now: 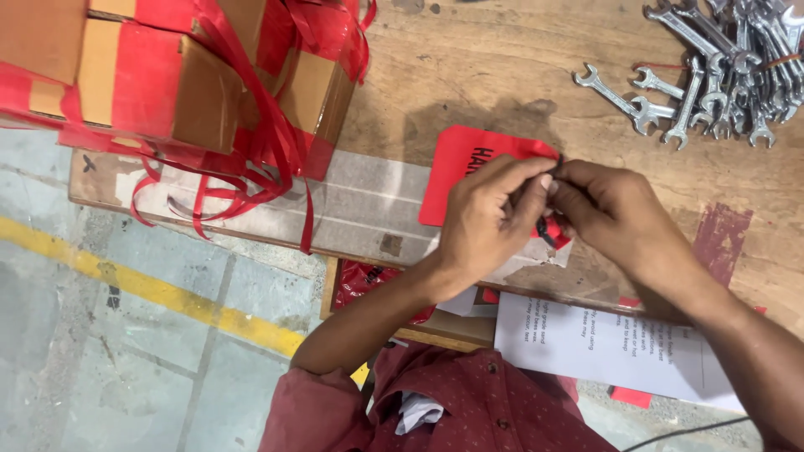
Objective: The person opens a green product box and pours black screws from a plastic bag into it, then reads an instruction sheet and opens a workbench drawer. They then take red fabric pouches labeled HARDWARE, place wrenches and small metal parts into each pouch, and set the filled pouches with the boxed products.
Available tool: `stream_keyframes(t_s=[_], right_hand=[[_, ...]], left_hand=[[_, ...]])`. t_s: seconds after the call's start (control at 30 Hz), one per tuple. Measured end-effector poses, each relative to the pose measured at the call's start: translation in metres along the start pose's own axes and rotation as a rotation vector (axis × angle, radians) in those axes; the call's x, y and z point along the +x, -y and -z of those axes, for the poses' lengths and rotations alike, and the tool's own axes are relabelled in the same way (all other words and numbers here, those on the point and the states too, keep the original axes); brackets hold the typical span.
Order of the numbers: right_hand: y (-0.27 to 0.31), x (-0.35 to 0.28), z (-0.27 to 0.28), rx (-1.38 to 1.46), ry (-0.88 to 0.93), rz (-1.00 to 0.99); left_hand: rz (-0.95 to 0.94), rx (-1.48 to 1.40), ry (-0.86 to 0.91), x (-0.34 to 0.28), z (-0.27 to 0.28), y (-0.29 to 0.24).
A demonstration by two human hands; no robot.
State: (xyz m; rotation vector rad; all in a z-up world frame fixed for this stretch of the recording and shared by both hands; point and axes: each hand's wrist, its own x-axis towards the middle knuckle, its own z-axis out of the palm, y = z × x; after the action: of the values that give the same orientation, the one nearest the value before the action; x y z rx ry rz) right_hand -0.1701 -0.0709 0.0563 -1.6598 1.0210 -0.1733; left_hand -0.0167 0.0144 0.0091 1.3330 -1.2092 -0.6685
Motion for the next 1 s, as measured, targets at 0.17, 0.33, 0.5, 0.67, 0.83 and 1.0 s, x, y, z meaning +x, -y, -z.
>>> stream_keyframes(t_s=[0.17,0.33,0.5,0.67,0.83,1.0], right_hand=[[-0.014,0.021,0.017,0.149,0.099,0.042],[-0.049,0.031,0.034,0.461,0.157,-0.076],[0.002,0.023,0.035,0.346,0.173,-0.026],[0.079,0.012,0.027,-0.334,0.179,-0.187],[0.091,0.008,0.051,-0.803,0.138,-0.095],[0.069,0.002,0.057,-0.867,0.219,0.305]], left_hand=[[-0.100,0.079,-0.048,-0.003,-0.008,-0.002],[-0.043,0.012,-0.008,-0.001,-0.006,-0.007],[-0.014,-0.133,0.012,0.008,-0.001,-0.015],[0.016,-0.202,-0.052,0.018,0.002,-0.018],[0.089,-0.467,-0.088,0.020,0.024,-0.035],[0.030,-0.286,-0.093,0.013,0.033,-0.043]])
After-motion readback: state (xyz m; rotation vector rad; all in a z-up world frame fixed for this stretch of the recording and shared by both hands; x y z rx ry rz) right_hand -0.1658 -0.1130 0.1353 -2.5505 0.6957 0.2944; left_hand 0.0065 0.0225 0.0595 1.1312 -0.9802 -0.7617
